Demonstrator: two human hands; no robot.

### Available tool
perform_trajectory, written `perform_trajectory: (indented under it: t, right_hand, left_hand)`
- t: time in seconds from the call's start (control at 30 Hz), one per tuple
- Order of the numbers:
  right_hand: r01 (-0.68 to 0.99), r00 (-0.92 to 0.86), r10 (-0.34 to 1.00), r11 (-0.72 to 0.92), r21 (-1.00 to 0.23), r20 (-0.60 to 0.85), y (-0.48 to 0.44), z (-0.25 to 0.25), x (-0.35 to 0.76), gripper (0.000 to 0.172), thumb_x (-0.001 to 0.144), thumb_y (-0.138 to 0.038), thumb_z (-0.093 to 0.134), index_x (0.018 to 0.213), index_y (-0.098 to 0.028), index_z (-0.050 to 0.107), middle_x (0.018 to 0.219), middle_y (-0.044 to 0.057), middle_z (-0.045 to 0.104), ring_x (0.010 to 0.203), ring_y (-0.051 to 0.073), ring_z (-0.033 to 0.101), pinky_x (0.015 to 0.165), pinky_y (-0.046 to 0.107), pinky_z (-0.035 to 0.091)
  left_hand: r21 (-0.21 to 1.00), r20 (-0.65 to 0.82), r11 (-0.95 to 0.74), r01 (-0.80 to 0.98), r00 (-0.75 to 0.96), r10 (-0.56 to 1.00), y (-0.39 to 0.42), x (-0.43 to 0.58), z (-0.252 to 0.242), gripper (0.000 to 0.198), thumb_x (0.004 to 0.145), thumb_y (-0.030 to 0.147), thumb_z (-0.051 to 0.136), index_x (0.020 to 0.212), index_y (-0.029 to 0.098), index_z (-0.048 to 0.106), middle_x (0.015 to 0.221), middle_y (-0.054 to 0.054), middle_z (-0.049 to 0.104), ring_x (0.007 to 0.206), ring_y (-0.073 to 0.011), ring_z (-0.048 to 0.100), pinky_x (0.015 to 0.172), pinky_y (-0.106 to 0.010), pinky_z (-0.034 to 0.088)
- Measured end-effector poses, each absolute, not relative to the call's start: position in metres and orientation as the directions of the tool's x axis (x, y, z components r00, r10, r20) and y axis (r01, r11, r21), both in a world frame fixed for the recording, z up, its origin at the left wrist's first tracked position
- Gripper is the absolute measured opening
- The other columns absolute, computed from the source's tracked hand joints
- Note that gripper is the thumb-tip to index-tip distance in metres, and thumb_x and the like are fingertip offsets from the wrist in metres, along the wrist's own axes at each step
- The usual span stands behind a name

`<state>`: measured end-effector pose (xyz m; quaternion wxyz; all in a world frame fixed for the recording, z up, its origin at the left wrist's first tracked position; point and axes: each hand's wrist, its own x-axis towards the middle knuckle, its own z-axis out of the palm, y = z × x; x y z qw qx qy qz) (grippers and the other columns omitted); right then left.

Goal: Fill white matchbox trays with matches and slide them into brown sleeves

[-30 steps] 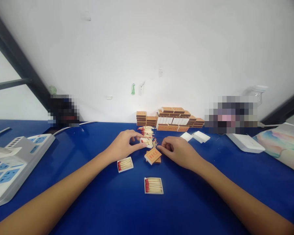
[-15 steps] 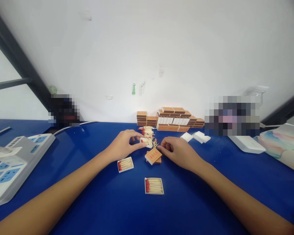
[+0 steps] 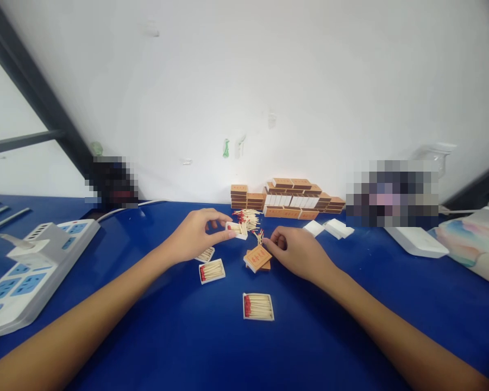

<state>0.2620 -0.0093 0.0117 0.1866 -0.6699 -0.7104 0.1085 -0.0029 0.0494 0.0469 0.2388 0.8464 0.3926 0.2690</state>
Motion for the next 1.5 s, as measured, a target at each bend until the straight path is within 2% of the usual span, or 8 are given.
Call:
perform_trajectory:
  t: [0.13,0.23,0.5,0.63,0.77,1.0,1.2,1.5]
  right_hand:
    - [0.925,0.055,0.992,-0.009,-0.379,0.109,-0.008,0.012,0.255,0.040,0.093,-0.059,0.063,0.078,-0.022,0.063,0.076,0.004,0.070,0.070,0.021,0.062,0.059,0.032,0.035]
    - [0.932,0.070,0.992,-0.028,-0.360,0.103,-0.006,0.012,0.253,0.041,0.090,-0.062,0.066,0.078,-0.022,0.062,0.079,0.005,0.071,0.073,0.022,0.064,0.059,0.032,0.036]
    - [0.912,0.039,0.995,0.000,-0.410,0.087,-0.001,0.012,0.258,0.031,0.088,-0.048,0.069,0.072,-0.023,0.062,0.072,0.005,0.070,0.064,0.020,0.063,0.052,0.032,0.035]
    - [0.910,0.047,0.995,-0.004,-0.415,0.093,0.003,0.012,0.262,0.023,0.089,-0.038,0.069,0.072,-0.023,0.064,0.069,0.003,0.070,0.063,0.019,0.062,0.054,0.031,0.036]
    - [0.914,0.030,0.995,0.012,-0.405,0.096,0.005,0.012,0.265,0.022,0.090,-0.036,0.067,0.074,-0.022,0.066,0.072,0.003,0.070,0.064,0.018,0.062,0.055,0.030,0.037]
    - [0.913,-0.097,0.988,0.135,-0.384,0.119,0.004,0.010,0.267,0.022,0.095,-0.037,0.063,0.080,-0.022,0.063,0.079,0.004,0.069,0.071,0.018,0.061,0.060,0.031,0.036]
    - [0.884,-0.273,0.958,0.288,-0.370,0.093,-0.005,0.017,0.275,0.025,0.102,-0.035,0.056,0.080,-0.022,0.058,0.082,0.004,0.067,0.067,0.017,0.056,0.062,0.030,0.038]
    - [0.875,-0.328,0.929,0.366,-0.316,0.169,0.018,0.013,0.247,0.013,0.100,-0.029,0.065,0.091,-0.020,0.060,0.093,0.004,0.067,0.078,0.017,0.060,0.067,0.028,0.039]
  left_hand:
    - [0.611,0.236,-0.553,0.567,0.537,0.810,0.044,-0.013,0.045,0.036,0.090,0.052,0.075,0.115,0.027,0.079,0.100,-0.003,0.074,0.083,-0.0171,0.062,0.074,-0.031,0.048]
    - [0.609,0.240,-0.551,0.570,0.530,0.813,0.044,-0.017,0.041,0.037,0.090,0.054,0.074,0.115,0.027,0.079,0.101,-0.004,0.074,0.083,-0.0173,0.061,0.075,-0.032,0.048]
    - [0.587,0.290,-0.592,0.551,0.540,0.790,0.040,-0.025,0.044,0.036,0.090,0.054,0.076,0.115,0.029,0.079,0.100,-0.004,0.074,0.084,-0.0181,0.062,0.075,-0.032,0.049]
    - [0.582,0.300,-0.592,0.557,0.529,0.794,0.036,-0.026,0.047,0.035,0.090,0.053,0.076,0.117,0.030,0.078,0.102,-0.003,0.074,0.086,-0.0182,0.061,0.077,-0.033,0.049]
    - [0.562,0.292,-0.607,0.563,0.551,0.782,0.033,-0.025,0.047,0.034,0.091,0.053,0.075,0.117,0.031,0.078,0.102,-0.003,0.073,0.088,-0.0189,0.062,0.078,-0.034,0.049]
    - [0.540,0.308,-0.633,0.555,0.569,0.762,0.031,-0.023,0.045,0.033,0.092,0.052,0.075,0.116,0.029,0.078,0.100,-0.003,0.073,0.090,-0.0200,0.063,0.079,-0.034,0.050]
    - [0.516,0.333,-0.667,0.538,0.591,0.735,0.031,-0.023,0.043,0.032,0.092,0.049,0.076,0.116,0.028,0.078,0.098,-0.003,0.073,0.087,-0.0194,0.062,0.076,-0.033,0.049]
    - [0.537,0.343,-0.646,0.543,0.559,0.755,0.034,-0.023,0.039,0.035,0.092,0.053,0.074,0.118,0.029,0.077,0.102,-0.004,0.074,0.090,-0.0204,0.063,0.078,-0.034,0.050]
